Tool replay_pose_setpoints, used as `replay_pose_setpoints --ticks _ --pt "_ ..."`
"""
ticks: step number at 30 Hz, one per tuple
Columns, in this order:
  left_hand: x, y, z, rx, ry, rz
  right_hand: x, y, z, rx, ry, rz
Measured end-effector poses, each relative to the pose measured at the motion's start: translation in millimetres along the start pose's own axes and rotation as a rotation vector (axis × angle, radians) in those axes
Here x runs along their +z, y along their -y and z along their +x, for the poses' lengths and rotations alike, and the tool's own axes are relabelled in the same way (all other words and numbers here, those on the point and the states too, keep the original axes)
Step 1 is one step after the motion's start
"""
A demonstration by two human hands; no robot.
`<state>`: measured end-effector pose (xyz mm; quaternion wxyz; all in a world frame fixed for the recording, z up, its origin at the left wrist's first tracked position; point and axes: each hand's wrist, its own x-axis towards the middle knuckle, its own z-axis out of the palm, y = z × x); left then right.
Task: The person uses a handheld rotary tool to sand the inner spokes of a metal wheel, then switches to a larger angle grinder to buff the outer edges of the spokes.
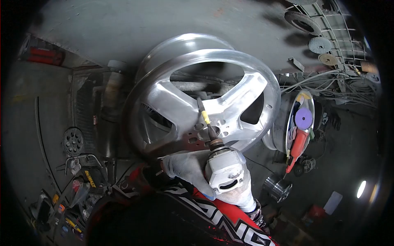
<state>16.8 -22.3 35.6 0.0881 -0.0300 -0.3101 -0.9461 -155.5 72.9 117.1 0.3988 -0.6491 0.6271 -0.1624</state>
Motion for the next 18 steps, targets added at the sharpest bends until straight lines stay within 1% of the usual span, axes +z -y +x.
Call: replay_pose_setpoints --ticks 1,2,4,5,7,8,9,11,12,14,15,17,18 --pt "1 1 -1 0.019 -0.011 -0.060 0 1 1 -0.005 -0.015 -0.021" --pt "1 0 0 0.020 -0.011 -0.060 -2 1 0 -0.006 -0.014 -0.022" --pt "-1 -4 8 0.061 -0.007 0.081 -9 0 -4 0.006 -0.014 0.016" --pt "-2 -4 13 0.066 -0.003 0.079 -10 -1 -4 0.009 -0.014 0.010" --pt "-5 -1 24 0.096 0.031 -0.004 -12 -1 -6 0.016 -0.121 0.021" --pt "-6 5 30 0.159 0.013 0.055 -18 6 -4 0.082 -0.098 0.093" --pt "-7 7 29 0.162 0.012 0.054 -17 6 -3 0.082 -0.096 0.091" --pt "-8 4 24 0.180 0.028 0.072 -14 3 -2 -0.115 -0.145 -0.133" --pt "-7 1 20 0.178 0.024 0.075 -12 4 -1 -0.118 -0.145 -0.129" --pt "-6 -3 10 0.085 0.021 0.142 -8 7 2 0.054 -0.066 0.122" --pt "-6 -1 6 0.082 0.018 0.144 -6 6 3 0.053 -0.065 0.126" --pt "-5 4 0 0.099 0.012 0.135 -2 4 4 0.063 0.004 0.148" --pt "0 -5 -6 0.004 -0.026 0.001 -1 3 3 0.069 0.038 0.159"
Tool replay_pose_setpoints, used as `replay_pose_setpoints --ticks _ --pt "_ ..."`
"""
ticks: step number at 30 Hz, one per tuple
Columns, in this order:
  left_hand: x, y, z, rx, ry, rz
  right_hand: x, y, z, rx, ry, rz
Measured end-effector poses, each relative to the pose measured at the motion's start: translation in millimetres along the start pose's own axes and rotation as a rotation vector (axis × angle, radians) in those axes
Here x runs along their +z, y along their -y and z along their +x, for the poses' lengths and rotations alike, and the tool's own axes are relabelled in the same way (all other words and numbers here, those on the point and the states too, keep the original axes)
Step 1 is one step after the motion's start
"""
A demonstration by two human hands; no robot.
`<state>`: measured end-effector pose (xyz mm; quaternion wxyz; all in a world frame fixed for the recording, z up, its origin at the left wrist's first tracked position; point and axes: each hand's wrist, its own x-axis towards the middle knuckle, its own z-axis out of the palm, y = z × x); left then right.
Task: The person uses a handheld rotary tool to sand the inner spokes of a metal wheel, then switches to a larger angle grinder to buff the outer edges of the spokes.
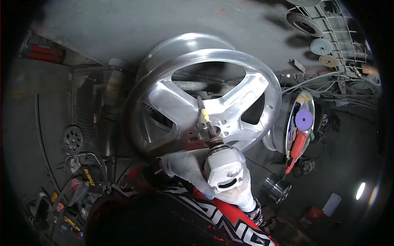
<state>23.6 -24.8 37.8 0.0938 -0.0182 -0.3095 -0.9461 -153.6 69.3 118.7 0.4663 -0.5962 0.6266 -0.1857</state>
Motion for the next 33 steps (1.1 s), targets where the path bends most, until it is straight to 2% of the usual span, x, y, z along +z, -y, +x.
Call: replay_pose_setpoints --ticks 4,7,9,10,13,14,16,19,20,21,23,27,29,31,33 --pt "2 -3 3 -0.026 0.024 -0.051 -1 -1 -3 -0.024 -0.021 -0.047" --pt "-1 -5 15 -0.099 0.063 0.064 -1 0 -8 -0.057 -0.063 -0.171" --pt "-3 4 24 0.083 0.057 0.081 1 -1 -13 0.043 -0.227 0.072" --pt "-4 6 30 0.112 0.077 0.053 0 -1 -14 0.042 -0.229 0.070" --pt "-4 2 31 0.001 0.076 0.012 -5 -3 -12 -0.056 -0.201 -0.196" --pt "-4 6 30 0.001 0.075 0.014 -4 -1 -11 -0.058 -0.201 -0.195" --pt "-4 14 22 0.039 0.047 -0.048 2 9 -5 0.045 -0.201 0.001" --pt "-5 9 9 -0.032 0.076 0.030 6 -1 -4 -0.054 -0.122 0.038" --pt "-3 8 2 0.063 0.035 0.175 5 4 -1 -0.051 -0.067 -0.092" --pt "0 1 -4 0.060 0.035 0.177 5 3 -1 -0.053 -0.068 -0.090" --pt "7 -11 -11 -0.080 0.035 -0.067 4 0 -2 -0.067 -0.020 -0.101" --pt "4 5 -3 -0.149 -0.005 -0.067 4 -5 -6 -0.113 -0.040 -0.099" --pt "-3 17 10 -0.009 0.094 0.042 2 -4 -9 -0.074 -0.067 -0.088" --pt "0 11 17 0.004 0.088 0.023 2 -8 -14 -0.035 -0.092 -0.075" --pt "1 9 26 0.016 0.083 0.006 4 -18 -22 -0.160 -0.226 -0.260"
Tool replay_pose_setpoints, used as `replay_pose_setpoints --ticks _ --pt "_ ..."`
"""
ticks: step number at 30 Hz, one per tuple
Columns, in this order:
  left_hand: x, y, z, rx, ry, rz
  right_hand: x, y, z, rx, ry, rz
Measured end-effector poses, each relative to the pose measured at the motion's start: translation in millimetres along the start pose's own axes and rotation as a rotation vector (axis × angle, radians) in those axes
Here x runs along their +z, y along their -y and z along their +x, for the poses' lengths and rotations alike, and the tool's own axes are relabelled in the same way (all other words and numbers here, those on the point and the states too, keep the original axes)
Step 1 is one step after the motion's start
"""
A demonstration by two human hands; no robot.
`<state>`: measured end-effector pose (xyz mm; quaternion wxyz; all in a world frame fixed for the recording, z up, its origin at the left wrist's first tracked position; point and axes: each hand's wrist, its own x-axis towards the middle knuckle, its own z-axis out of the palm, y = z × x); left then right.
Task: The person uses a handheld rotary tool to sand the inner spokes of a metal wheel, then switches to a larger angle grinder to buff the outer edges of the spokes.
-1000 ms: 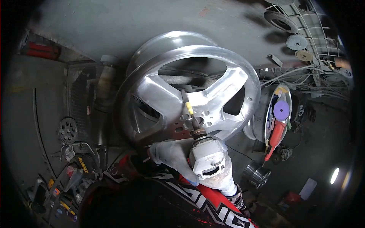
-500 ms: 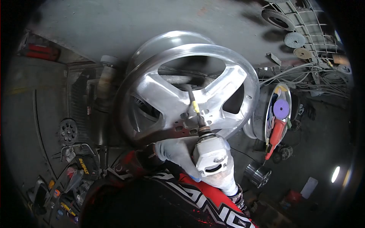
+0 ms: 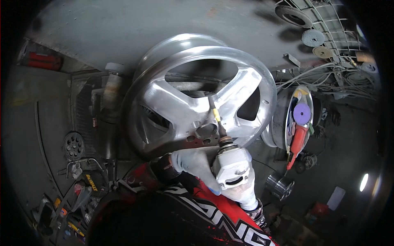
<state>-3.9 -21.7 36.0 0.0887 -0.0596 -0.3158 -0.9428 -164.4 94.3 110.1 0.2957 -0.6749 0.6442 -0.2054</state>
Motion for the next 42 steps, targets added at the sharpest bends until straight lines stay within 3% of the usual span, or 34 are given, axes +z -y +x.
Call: replay_pose_setpoints --ticks 1,5,7,10,12,15,20,22,24,25,26,28,30,34,36,38,39,42 --pt "-3 5 5 0.049 -0.005 0.079 -10 22 10 0.356 -0.008 0.346" --pt "-5 16 5 0.066 -0.005 0.040 -10 10 6 0.324 0.082 0.287" --pt "-3 12 -2 0.025 0.010 -0.022 -6 10 9 0.136 0.101 0.103" --pt "4 -2 -19 -0.040 -0.020 0.063 2 13 9 0.168 0.116 0.198" --pt "9 -7 -29 -0.114 -0.068 -0.119 5 9 11 0.098 0.161 0.142" --pt "5 -3 -36 -0.184 -0.066 -0.085 7 11 13 0.058 0.192 0.192" --pt "10 -13 -29 -0.190 -0.089 -0.052 5 11 11 0.076 0.144 0.201" --pt "7 -5 -20 0.059 -0.022 0.135 3 10 8 0.108 0.137 0.205" --pt "3 -2 -7 -0.005 -0.008 0.114 -1 4 1 0.085 0.038 0.253" --pt "1 0 -2 -0.070 0.002 0.092 -3 3 2 0.136 0.123 0.166" --pt "-1 5 2 -0.069 0.003 0.092 -1 9 1 0.180 -0.022 0.195" --pt "-6 16 8 0.067 -0.013 0.161 -11 17 8 0.186 -0.013 0.202" --pt "-6 20 7 0.072 -0.043 0.099 -11 13 9 0.150 0.050 0.168" --pt "2 3 -12 -0.038 -0.018 0.078 1 5 2 0.036 0.087 0.139" --pt "4 -1 -20 -0.079 -0.029 0.103 4 9 5 0.120 0.095 0.224" --pt "8 -2 -28 -0.114 -0.026 0.025 9 4 5 -0.043 0.105 0.162" --pt "12 -7 -31 -0.093 -0.063 -0.026 6 9 5 0.052 0.164 0.210" --pt "14 -11 -35 -0.170 -0.094 -0.111 5 12 10 0.080 0.184 0.227"
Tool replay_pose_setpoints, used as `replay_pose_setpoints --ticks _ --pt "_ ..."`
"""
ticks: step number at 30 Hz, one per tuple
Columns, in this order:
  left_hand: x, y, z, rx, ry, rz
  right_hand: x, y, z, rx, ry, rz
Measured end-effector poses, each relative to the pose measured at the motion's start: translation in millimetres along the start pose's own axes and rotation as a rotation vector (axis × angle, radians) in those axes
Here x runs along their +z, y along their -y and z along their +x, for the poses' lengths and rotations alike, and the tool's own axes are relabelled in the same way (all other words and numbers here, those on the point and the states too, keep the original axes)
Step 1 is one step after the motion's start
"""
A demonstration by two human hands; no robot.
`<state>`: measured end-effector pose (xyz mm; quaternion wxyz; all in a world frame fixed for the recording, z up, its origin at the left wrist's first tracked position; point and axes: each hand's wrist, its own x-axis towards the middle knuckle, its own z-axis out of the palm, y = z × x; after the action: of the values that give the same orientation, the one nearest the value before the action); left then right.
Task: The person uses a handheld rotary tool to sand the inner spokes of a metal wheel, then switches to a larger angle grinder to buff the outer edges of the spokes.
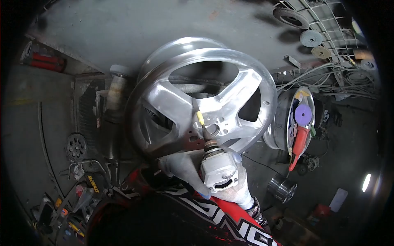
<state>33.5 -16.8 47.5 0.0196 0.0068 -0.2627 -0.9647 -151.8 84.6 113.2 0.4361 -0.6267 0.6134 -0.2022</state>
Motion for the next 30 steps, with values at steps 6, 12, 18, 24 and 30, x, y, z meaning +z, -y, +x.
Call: replay_pose_setpoints --ticks 6,12,18,24,30 --pt "-9 5 15 0.079 0.100 0.089 3 -12 -7 -0.042 -0.031 -0.057" --pt "-6 0 43 0.124 0.061 0.136 -14 3 -8 0.161 -0.149 0.069" --pt "-11 9 37 0.117 0.098 0.139 -10 -5 -10 0.039 -0.092 -0.064" --pt "-2 6 8 0.061 0.038 0.009 1 -3 -4 -0.005 -0.030 -0.058" --pt "5 -7 -8 -0.119 -0.046 -0.036 2 1 2 -0.041 0.028 -0.070"
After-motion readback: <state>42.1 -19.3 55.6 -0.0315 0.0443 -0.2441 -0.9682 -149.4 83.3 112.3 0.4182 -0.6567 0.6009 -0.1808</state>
